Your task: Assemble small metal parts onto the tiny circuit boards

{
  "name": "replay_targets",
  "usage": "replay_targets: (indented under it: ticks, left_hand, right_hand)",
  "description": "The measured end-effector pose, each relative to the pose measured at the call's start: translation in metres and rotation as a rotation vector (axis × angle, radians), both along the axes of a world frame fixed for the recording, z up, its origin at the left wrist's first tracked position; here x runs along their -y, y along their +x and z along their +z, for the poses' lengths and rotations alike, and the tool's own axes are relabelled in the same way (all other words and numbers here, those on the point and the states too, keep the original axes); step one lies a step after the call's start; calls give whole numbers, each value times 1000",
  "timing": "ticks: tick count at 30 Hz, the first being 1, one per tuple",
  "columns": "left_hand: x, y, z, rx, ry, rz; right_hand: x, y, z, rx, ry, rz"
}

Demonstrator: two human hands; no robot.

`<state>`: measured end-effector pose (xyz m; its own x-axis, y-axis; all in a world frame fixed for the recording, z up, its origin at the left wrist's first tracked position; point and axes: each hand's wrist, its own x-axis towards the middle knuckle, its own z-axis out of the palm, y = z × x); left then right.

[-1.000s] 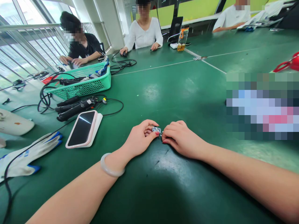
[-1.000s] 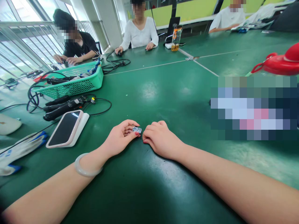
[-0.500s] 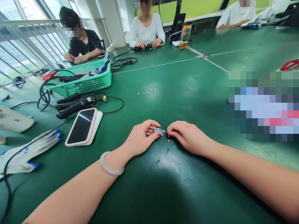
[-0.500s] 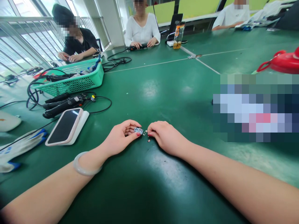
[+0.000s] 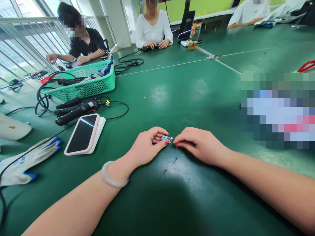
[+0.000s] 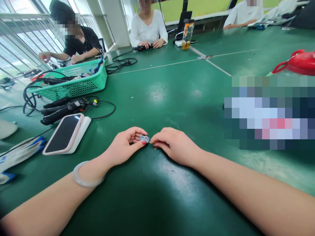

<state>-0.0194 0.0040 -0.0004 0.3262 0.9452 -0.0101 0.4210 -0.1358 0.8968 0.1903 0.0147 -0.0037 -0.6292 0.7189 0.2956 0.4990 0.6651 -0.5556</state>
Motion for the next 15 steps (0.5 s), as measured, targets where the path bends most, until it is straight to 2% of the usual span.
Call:
replay_targets:
  ticks: [6,15]
  left_hand:
    - [0,1,1,-5,-15,3]
    - [0,0,-1,-14,-4,-10]
  right_hand:
    - [-4,5,-5,72,150,127]
    - [-6,6,-7,112,108,126]
